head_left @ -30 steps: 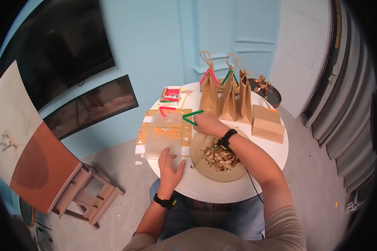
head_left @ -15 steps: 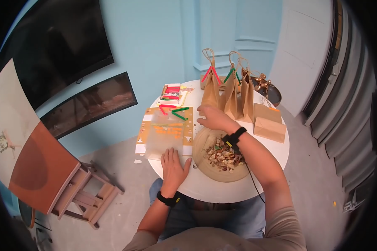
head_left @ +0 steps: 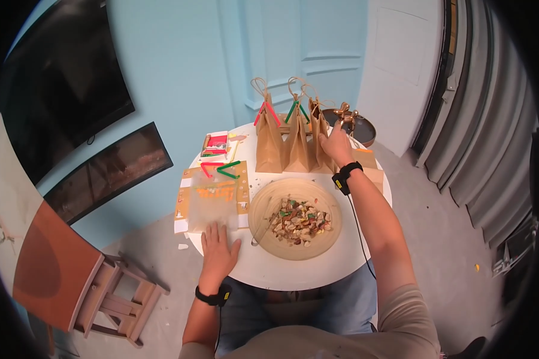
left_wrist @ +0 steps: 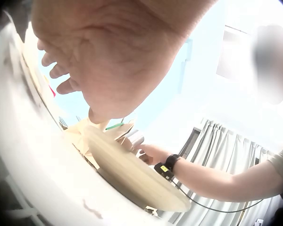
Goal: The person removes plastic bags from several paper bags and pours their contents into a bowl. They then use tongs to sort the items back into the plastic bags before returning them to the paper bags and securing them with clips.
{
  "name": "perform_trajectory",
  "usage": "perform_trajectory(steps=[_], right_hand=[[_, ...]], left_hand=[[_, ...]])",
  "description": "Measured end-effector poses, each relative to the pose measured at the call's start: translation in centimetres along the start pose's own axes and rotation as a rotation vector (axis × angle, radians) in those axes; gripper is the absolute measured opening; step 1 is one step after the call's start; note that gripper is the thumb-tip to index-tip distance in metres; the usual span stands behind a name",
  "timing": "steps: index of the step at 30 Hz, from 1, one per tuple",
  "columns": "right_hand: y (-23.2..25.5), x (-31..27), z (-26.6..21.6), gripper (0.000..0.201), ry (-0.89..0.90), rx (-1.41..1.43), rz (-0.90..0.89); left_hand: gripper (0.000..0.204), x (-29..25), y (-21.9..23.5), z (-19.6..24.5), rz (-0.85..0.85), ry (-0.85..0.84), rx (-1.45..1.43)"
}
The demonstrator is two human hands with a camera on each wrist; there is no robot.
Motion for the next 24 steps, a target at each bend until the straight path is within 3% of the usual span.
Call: perform_trajectory(steps=[4, 7, 13, 16, 21, 24], right_hand=[[-3.3, 1.8, 2.9, 0.037, 0.012, 0.128, -0.091], [-0.6, 1.4, 3.4, 0.032, -0.13, 0.278, 0.033], [6.1, 2.8, 5.8, 0.035, -0.002, 0.302, 0.216], [13.9, -0.7, 4.9, 0.033, -0.125, 0.422, 0.199], [24.5, -10.5, 4.2, 0.036, -0.004, 0.3, 0.28], [27.0, -16.7, 4.8, 0.035, 0.032, 0.197, 0.268]], left_hand=[[0.077, -1.5, 3.5, 0.5, -0.04, 0.015, 0.018], [0.078, -1.8, 5.5, 1.5, -0.026, -0.003, 0.013], [0.077, -2.5, 8.9, 5.9, 0.035, -0.121, -0.023], [0.075, -3.2, 10.7, 9.7, 0.034, -0.22, -0.079], [0.075, -4.3, 13.3, 18.1, -0.002, -0.478, -0.24], [0.075, -4.8, 15.0, 24.4, -0.059, -0.668, -0.315]])
Point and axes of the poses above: each hand's wrist, its own x-axis towards the middle knuckle, its own y-axis out of the back of the hand, z = x × y, the point moved 9 cm from there along x, towards the middle knuckle, and after that the axes turned 8 degrees about y, right-handed, at the moved point
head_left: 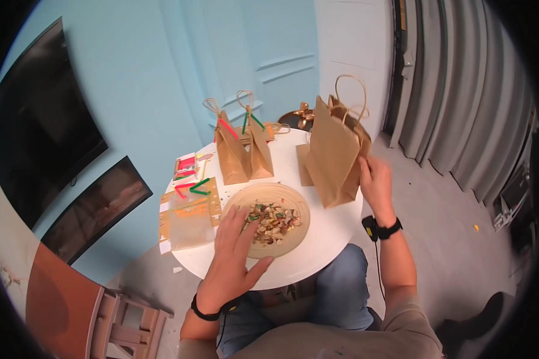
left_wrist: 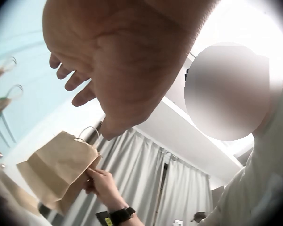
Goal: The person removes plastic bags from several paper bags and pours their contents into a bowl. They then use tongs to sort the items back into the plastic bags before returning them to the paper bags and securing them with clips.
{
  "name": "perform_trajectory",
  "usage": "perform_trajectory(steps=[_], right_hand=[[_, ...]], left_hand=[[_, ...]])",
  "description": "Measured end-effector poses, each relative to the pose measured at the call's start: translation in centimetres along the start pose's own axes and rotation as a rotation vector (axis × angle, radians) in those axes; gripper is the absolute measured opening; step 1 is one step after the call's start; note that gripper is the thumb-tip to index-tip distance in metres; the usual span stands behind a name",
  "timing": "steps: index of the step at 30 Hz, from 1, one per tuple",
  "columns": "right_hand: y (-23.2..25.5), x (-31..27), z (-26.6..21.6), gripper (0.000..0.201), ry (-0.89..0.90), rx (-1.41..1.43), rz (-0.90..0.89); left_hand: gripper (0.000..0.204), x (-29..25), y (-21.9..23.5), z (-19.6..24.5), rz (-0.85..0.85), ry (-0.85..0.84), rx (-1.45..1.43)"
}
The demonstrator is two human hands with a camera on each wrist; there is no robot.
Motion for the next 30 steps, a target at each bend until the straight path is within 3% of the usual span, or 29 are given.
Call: perform_trajectory(steps=[6, 8, 12, 16, 17, 20, 23, 26, 30], right_hand=[[2.9, -9.2, 0.2, 0.028, 0.03, -0.007, -0.036], [3.2, -10.7, 0.0, 0.026, 0.016, 0.016, -0.044], [3.7, -12.3, 0.5, 0.027, -0.011, 0.038, -0.047], [4.7, -12.9, 0.6, 0.03, -0.003, 0.031, -0.033], [4.9, -13.1, 0.8, 0.031, -0.004, 0.029, -0.027], [5.3, -13.8, 1.8, 0.031, -0.101, 0.075, 0.0], [4.9, -14.3, 2.5, 0.031, -0.143, 0.133, 0.001], [4.7, -14.3, 1.9, 0.029, -0.115, 0.153, -0.002], [4.5, -14.5, 1.2, 0.026, -0.089, 0.148, -0.025]], left_hand=[[0.062, 7.5, -3.8, 9.1, -0.058, -0.413, -0.127], [0.049, 10.1, -6.0, 11.3, -0.059, -0.496, -0.141], [0.031, 13.7, -11.2, 11.2, -0.134, -0.63, -0.09], [0.008, 14.8, -12.5, 11.9, -0.207, -0.707, 0.173], [0.003, 14.7, -12.1, 12.3, -0.112, -0.747, 0.23], [0.006, 14.6, -11.5, 12.3, -0.127, -0.659, 0.51], [0.012, 14.1, -10.6, 12.7, 0.044, -0.548, 0.739], [0.012, 13.7, -11.0, 10.7, 0.072, -0.259, 0.916], [0.013, 14.4, -10.3, 10.4, 0.072, -0.142, 0.927]])
Point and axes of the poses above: each hand's wrist, its own x-axis towards the middle knuckle, its own y-axis out of the back of the hand, z = x × y, the point moved 9 cm from there along x, towards the middle knuckle, and after that the axes turned 8 degrees about y, right-handed, at the moved point
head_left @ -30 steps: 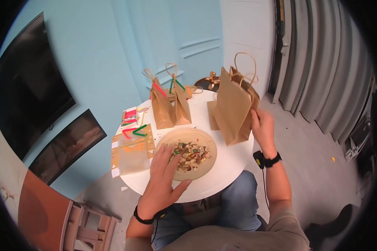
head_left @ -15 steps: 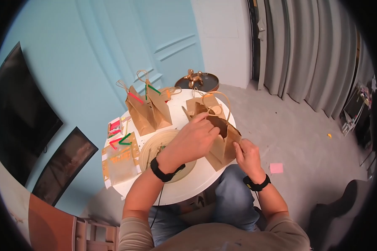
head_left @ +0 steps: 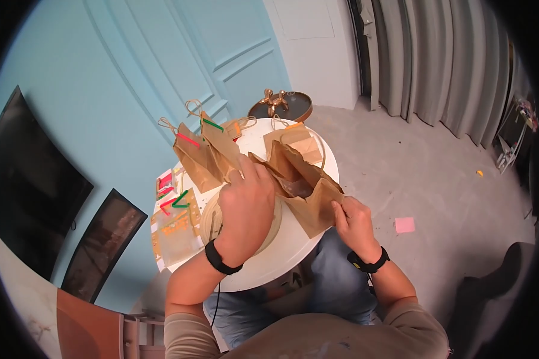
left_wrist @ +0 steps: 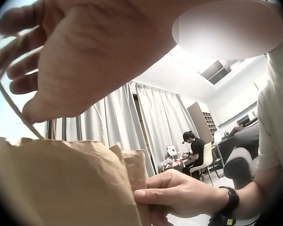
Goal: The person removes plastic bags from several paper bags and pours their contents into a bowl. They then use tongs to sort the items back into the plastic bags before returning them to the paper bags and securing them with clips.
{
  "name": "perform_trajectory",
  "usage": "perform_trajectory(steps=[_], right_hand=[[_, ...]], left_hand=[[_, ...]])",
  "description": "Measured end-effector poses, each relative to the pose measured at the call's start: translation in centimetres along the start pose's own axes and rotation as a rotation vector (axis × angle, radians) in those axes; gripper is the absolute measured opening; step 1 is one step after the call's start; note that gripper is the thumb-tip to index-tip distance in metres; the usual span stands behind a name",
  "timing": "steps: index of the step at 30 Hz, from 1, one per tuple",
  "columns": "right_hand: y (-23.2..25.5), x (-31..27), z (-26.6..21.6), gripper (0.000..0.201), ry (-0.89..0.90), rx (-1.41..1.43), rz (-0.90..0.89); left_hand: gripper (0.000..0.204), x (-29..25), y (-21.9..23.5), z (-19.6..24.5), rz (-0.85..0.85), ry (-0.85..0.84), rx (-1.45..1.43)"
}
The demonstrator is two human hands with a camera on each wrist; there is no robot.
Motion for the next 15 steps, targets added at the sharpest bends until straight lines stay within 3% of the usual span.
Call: perform_trajectory(steps=[2, 5, 8, 11, 14, 15], right_hand=[[0.0, 0.0, -0.1, 0.025, 0.007, 0.012, -0.003], [0.1, 0.2, -0.6, 0.022, 0.051, -0.048, -0.027], [0.1, 0.3, -1.4, 0.017, 0.117, -0.028, -0.047], [-0.3, 0.3, -1.9, 0.013, 0.158, -0.013, -0.089], [-0.3, 0.3, -1.7, 0.013, 0.153, -0.017, -0.075], [-0.2, 0.4, -1.5, 0.013, 0.15, -0.018, -0.073]], left_hand=[[0.014, 0.5, 0.2, -0.3, 0.0, -0.018, -0.014], [0.014, 0.7, -0.3, 0.5, -0.079, -0.235, 0.066], [0.021, 0.7, -2.9, 2.3, -0.133, -0.589, -0.257], [0.032, 2.3, -6.9, 3.8, -0.604, -0.646, -0.759], [0.043, 2.6, -9.6, 4.8, -0.806, -0.599, -0.626], [0.041, 2.7, -9.9, 5.2, -0.795, -0.608, -0.552]])
Point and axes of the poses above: each hand's wrist, its own x-axis towards the middle knuckle, its own y-axis out of the back of the hand, z = x × y, the point moved 9 cm from there along x, towards the middle knuckle, and after that the axes turned 8 degrees about y, right-handed, at the moved point
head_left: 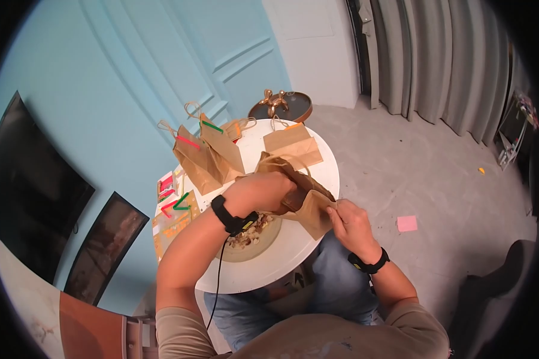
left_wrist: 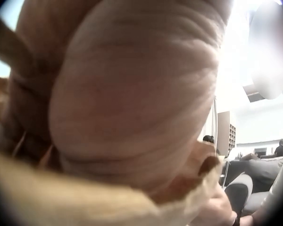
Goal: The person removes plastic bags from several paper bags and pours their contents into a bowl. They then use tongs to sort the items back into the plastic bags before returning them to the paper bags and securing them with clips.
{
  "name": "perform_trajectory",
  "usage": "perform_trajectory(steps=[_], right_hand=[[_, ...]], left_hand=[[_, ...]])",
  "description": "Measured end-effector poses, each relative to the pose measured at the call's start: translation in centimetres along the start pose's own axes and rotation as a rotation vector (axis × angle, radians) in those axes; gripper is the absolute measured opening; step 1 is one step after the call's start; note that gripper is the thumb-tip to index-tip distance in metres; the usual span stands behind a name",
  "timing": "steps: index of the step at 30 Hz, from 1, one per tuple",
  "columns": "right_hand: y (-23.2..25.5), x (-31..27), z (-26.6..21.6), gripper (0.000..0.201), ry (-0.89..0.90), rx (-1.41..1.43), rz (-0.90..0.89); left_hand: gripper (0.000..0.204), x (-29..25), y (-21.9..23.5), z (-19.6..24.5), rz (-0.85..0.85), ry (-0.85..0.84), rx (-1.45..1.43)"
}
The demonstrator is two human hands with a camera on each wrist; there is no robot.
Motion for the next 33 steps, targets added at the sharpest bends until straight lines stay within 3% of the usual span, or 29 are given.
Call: perform_trajectory(steps=[5, 9, 11, 14, 17, 20, 23, 24, 27, 33], right_hand=[[0.7, 0.1, 0.4, 0.012, 0.009, -0.004, 0.002], [1.6, 0.2, 1.2, 0.016, -0.022, -0.044, -0.007], [1.9, 0.5, 2.0, 0.018, -0.05, -0.089, -0.039], [2.6, 1.3, 2.5, 0.02, -0.058, -0.109, -0.024], [2.8, 2.0, 3.0, 0.019, -0.058, -0.099, -0.011], [2.0, 1.6, 3.3, 0.024, -0.183, -0.01, -0.087], [1.5, 0.4, 1.9, 0.046, -0.012, -0.061, -0.156], [0.1, -1.1, 3.0, 0.064, -0.089, -0.026, -0.32], [-1.8, -3.2, 3.0, 0.071, 0.049, -0.186, -0.374], [-5.9, -5.9, 6.9, 0.055, 0.09, -0.323, -0.482]], left_hand=[[0.03, 1.9, -0.9, 0.5, 0.036, 0.01, 0.3], [0.018, -0.1, 4.6, 1.9, 0.374, -0.005, 0.215], [0.016, -2.9, 8.7, 2.5, 0.628, -0.05, 0.122], [0.015, -6.4, 13.2, 3.5, 0.841, -0.063, 0.199], [0.017, -10.9, 17.5, 3.9, 1.161, -0.123, 0.112], [0.02, -14.0, 19.9, 1.2, 1.286, 0.1, 0.015], [0.02, -17.6, 21.0, -0.9, 1.425, 0.24, -0.102], [0.019, -18.7, 21.0, -1.5, 1.463, 0.247, -0.096], [0.016, -21.5, 21.1, -3.5, 1.542, 0.285, -0.079], [0.022, -24.1, 19.9, -4.8, 1.461, 0.431, -0.008]])
Point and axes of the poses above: each hand's wrist, its own x-axis towards the middle knuckle, its own y-axis out of the back of the hand, z = x × y, the point moved 9 cm from there along x, towards the middle knuckle, and after that the axes turned 8 degrees about y, right-handed, at the moved point
